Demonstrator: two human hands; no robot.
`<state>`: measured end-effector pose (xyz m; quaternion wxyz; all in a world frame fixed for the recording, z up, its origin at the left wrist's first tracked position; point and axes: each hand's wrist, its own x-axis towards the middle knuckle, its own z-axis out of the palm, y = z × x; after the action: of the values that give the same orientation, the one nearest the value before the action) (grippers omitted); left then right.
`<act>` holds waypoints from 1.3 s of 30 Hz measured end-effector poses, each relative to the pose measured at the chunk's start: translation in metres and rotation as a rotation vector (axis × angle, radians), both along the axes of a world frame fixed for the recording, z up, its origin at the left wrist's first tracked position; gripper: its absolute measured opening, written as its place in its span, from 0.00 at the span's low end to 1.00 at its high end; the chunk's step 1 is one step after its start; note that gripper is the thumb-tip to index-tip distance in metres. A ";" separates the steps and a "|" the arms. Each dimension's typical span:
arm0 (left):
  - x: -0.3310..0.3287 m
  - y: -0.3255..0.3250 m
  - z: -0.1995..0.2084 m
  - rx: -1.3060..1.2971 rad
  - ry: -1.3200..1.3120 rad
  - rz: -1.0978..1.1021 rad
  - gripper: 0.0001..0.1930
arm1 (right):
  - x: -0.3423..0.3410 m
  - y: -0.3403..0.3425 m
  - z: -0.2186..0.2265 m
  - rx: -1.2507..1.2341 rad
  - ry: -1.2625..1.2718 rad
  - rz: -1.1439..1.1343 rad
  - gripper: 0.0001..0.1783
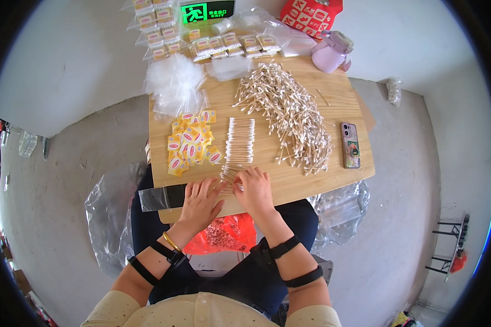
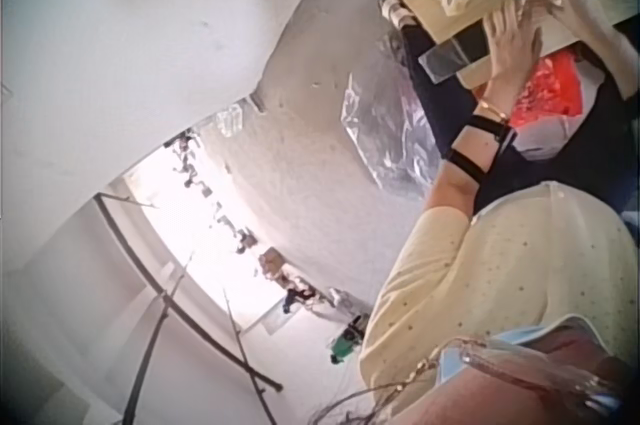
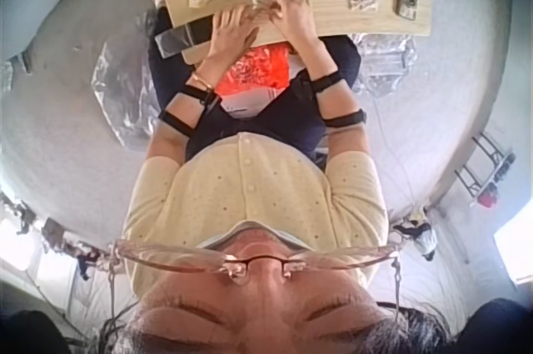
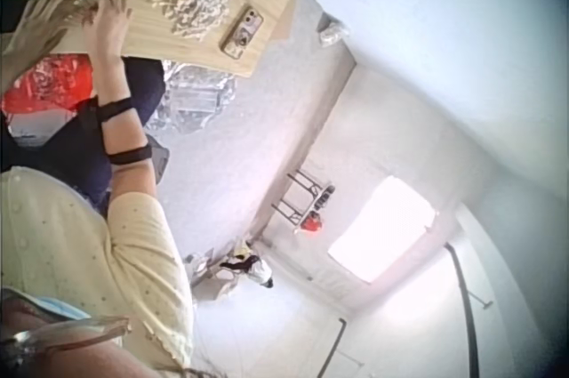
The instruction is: The person sits at a table and manually arranges cotton swabs into neat rows. They then place a small yellow wrapper over the aligned swabs and fold the wrapper to enclose them. The person repeats this process, creating multiple packaged units of cotton swabs.
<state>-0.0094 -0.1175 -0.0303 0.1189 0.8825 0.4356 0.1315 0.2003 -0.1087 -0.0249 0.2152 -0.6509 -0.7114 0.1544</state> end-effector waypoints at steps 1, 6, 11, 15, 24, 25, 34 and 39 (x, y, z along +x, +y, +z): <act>0.000 0.000 0.000 -0.002 0.001 -0.001 0.28 | 0.001 0.000 0.000 -0.004 0.000 -0.001 0.06; -0.001 0.001 -0.003 -0.001 0.007 -0.004 0.28 | 0.004 0.001 0.003 -0.032 -0.020 0.009 0.05; -0.005 0.004 -0.002 -0.007 0.022 -0.021 0.29 | 0.006 0.003 0.004 -0.011 -0.035 0.026 0.05; -0.012 0.003 -0.005 -0.003 0.042 -0.042 0.29 | 0.009 0.004 0.002 0.010 -0.055 0.028 0.06; -0.008 0.003 -0.006 -0.010 -0.003 -0.054 0.31 | 0.006 0.004 0.003 0.056 -0.069 0.029 0.06; -0.006 0.003 -0.007 -0.001 -0.014 -0.048 0.32 | 0.006 0.003 0.003 0.053 -0.063 0.028 0.06; -0.007 0.005 -0.008 0.016 0.000 -0.060 0.33 | 0.017 0.005 0.001 0.005 -0.051 0.031 0.05; -0.012 0.010 -0.009 0.001 0.030 -0.088 0.32 | 0.022 0.011 0.003 -0.012 -0.052 0.064 0.04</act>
<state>-0.0214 -0.1074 -0.0393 0.1179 0.9028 0.3978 0.1131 0.2219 -0.0978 -0.0216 0.1877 -0.6329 -0.7362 0.1488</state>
